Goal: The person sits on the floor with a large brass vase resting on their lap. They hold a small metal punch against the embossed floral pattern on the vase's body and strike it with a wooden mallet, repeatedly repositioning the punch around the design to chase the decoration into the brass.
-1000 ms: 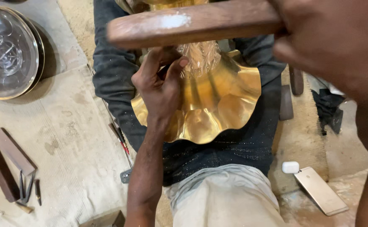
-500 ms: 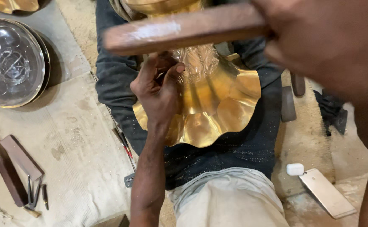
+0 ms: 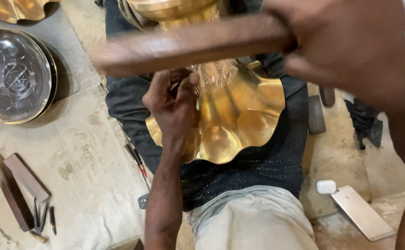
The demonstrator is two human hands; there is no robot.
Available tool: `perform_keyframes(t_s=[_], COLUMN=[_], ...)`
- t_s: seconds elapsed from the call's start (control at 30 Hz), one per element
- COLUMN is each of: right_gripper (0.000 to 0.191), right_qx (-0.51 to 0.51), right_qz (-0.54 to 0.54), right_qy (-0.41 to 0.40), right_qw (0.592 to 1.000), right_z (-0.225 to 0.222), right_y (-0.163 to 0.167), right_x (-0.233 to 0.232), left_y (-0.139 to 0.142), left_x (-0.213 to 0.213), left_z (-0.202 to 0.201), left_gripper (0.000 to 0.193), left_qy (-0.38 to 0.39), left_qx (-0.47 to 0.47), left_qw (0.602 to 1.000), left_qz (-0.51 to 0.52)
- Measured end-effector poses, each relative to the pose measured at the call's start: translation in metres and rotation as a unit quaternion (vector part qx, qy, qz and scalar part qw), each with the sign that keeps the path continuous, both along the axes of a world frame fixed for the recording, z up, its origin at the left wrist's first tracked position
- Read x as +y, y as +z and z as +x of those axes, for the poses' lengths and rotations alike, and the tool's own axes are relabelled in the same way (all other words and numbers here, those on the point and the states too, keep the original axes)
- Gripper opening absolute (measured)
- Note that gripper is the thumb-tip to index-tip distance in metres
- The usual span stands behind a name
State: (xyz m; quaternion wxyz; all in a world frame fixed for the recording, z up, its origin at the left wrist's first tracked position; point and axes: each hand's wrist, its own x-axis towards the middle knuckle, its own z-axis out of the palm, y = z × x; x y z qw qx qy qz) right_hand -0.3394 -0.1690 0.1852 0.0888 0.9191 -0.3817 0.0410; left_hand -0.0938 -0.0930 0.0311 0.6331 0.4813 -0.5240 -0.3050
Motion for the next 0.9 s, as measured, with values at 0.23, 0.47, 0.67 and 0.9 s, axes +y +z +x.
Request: perform_keyframes(t_s=[0.23, 0.47, 0.67, 0.9], right_gripper=[0.035, 0.029, 0.027, 0.047], right_qx=[-0.053, 0.058, 0.01, -0.075], right_qz=[0.08, -0.043, 0.054, 0.051], right_qy=[-0.048, -0.03, -0.054, -0.018], right_qw=[0.994, 0.997, 0.997, 0.996], right_z=[0.015, 0.016, 0.008, -0.005], right_y=[0.012, 0.015, 0.005, -0.005], right_x=[0.006, 0.006, 0.003, -0.002], left_y=[-0.002, -0.004, 0.001, 0.002], left_x=[-0.002, -0.004, 0.0, -0.001], left_z=[0.001, 0.002, 0.0, 0.0], left_gripper=[0.029, 0.03, 0.018, 0.022], left_qy=[-0.014, -0.001, 0.017, -0.011], left_qx=[-0.007, -0.02, -0.025, 0.003], left_qw=[1.0, 1.0, 0.999, 1.0], left_qz=[-0.02, -0.018, 0.031, -0.011])
